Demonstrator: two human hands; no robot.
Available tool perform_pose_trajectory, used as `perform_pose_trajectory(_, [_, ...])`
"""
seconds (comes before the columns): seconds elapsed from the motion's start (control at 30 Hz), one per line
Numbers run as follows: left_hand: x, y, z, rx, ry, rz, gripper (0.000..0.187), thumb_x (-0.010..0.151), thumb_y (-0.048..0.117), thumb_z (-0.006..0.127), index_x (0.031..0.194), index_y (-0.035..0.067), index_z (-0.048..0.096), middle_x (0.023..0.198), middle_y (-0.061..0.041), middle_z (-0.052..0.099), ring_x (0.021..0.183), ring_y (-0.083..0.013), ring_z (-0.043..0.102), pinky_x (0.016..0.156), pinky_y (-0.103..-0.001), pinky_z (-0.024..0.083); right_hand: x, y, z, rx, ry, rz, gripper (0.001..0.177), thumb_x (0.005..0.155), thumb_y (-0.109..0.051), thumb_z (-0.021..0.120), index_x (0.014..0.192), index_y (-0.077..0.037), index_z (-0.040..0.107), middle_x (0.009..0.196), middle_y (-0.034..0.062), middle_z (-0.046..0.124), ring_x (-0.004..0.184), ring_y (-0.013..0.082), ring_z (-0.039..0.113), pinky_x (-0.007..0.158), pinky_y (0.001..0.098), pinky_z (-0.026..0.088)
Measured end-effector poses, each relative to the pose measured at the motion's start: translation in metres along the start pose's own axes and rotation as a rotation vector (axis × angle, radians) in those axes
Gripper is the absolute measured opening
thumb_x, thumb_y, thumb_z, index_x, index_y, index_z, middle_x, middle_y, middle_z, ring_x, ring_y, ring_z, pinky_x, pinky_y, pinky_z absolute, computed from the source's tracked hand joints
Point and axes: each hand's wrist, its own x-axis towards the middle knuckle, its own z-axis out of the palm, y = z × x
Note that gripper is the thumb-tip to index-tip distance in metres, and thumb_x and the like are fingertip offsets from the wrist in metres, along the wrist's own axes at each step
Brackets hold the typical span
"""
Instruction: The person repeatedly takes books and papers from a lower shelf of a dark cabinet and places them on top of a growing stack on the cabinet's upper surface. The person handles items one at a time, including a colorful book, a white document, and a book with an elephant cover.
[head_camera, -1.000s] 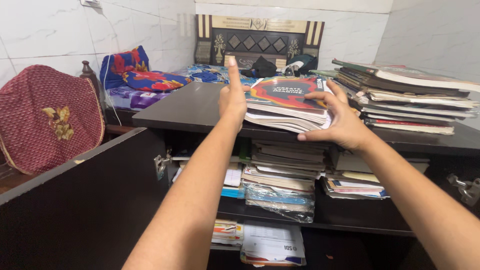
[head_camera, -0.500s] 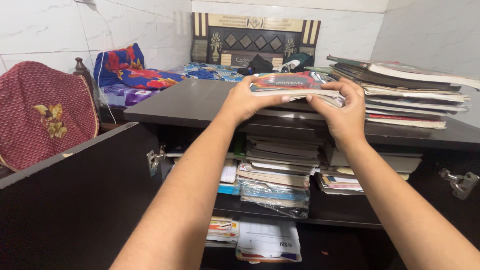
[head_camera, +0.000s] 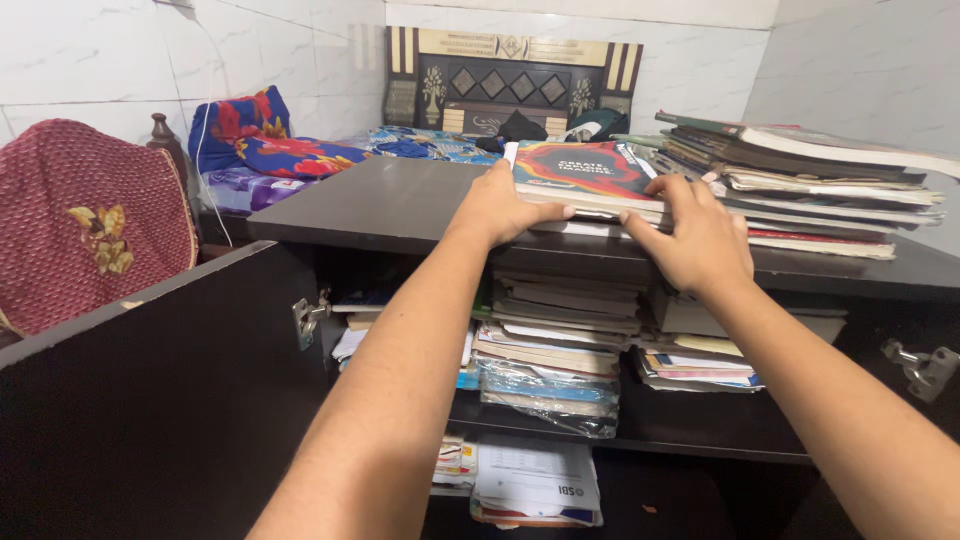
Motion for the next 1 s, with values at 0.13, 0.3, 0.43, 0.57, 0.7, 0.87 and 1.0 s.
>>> perform_pose_trajectory(0.13, [-0.005,0.008,-0.003,-0.046,-0.023,-0.097,0.091,0.057,0.051,0.086,0.128,0.001,0.061,0.128,-0.018,0.07,0.119,-0.0285,0.069,0.101,-0.037,0.053,-0.005,0.005,0.001,0.029,0.074,-0.01,0.061,0.086,-0.063,0.063,0.128,-0.018,0.064,0.123,0.0113,0.06,0.121,0.0316,0.054,0.1,0.0499,0.036])
perform_pose_trajectory(0.3, [-0.007,0.008,-0.006,-0.038,-0.056,-0.082,0.088,0.062,0.053,0.083,0.133,0.004,0.063,0.13,-0.018,0.07,0.121,-0.0291,0.068,0.103,-0.038,0.051,-0.004,0.007,0.007,0.012,0.168,-0.038,0.063,0.09,-0.064,0.065,0.128,-0.014,0.064,0.124,0.0136,0.06,0.124,0.0338,0.051,0.103,0.05,0.036])
perform_pose_trajectory(0.43, [-0.007,0.008,-0.004,0.019,-0.062,-0.07,0.104,0.063,0.06,0.084,0.145,0.006,0.05,0.135,-0.02,0.064,0.126,-0.0316,0.063,0.104,-0.04,0.049,-0.005,0.009,0.011,0.01,0.216,-0.082,0.057,0.093,-0.062,0.064,0.127,-0.016,0.066,0.126,0.0118,0.06,0.126,0.034,0.05,0.104,0.0509,0.035])
perform_pose_trajectory(0.57, [-0.009,0.013,-0.003,0.103,-0.079,-0.098,0.108,0.066,0.066,0.081,0.15,0.009,0.044,0.139,-0.017,0.061,0.131,-0.0321,0.058,0.11,-0.049,0.041,-0.006,0.009,0.011,0.027,0.203,-0.087,0.047,0.095,-0.056,0.063,0.124,-0.021,0.069,0.127,0.0086,0.061,0.128,0.0326,0.049,0.104,0.0512,0.033])
perform_pose_trajectory(0.7, [-0.014,0.022,-0.002,0.171,-0.08,-0.149,0.107,0.068,0.07,0.078,0.148,0.007,0.044,0.142,-0.017,0.061,0.135,-0.0334,0.055,0.114,-0.061,0.034,-0.009,0.008,0.01,0.057,0.243,-0.101,0.036,0.095,-0.046,0.068,0.123,-0.023,0.07,0.129,0.0073,0.059,0.127,0.0316,0.047,0.103,0.0505,0.034])
perform_pose_trajectory(0.87, [-0.02,0.03,-0.002,0.227,0.012,-0.128,0.099,0.065,0.065,0.079,0.142,0.012,0.046,0.145,-0.01,0.055,0.137,-0.0305,0.051,0.112,-0.076,0.019,-0.012,0.006,0.01,0.076,0.265,-0.081,0.028,0.094,-0.036,0.072,0.12,-0.026,0.071,0.125,0.0086,0.054,0.125,0.032,0.045,0.105,0.0481,0.035])
perform_pose_trajectory(1.0, [-0.019,0.029,-0.001,0.228,0.041,-0.126,0.092,0.069,0.064,0.074,0.14,0.01,0.049,0.144,-0.011,0.057,0.136,-0.0305,0.052,0.114,-0.076,0.015,-0.013,0.006,0.01,0.08,0.282,-0.103,0.03,0.093,-0.037,0.071,0.122,-0.026,0.07,0.129,0.0083,0.054,0.129,0.0318,0.043,0.106,0.0484,0.033])
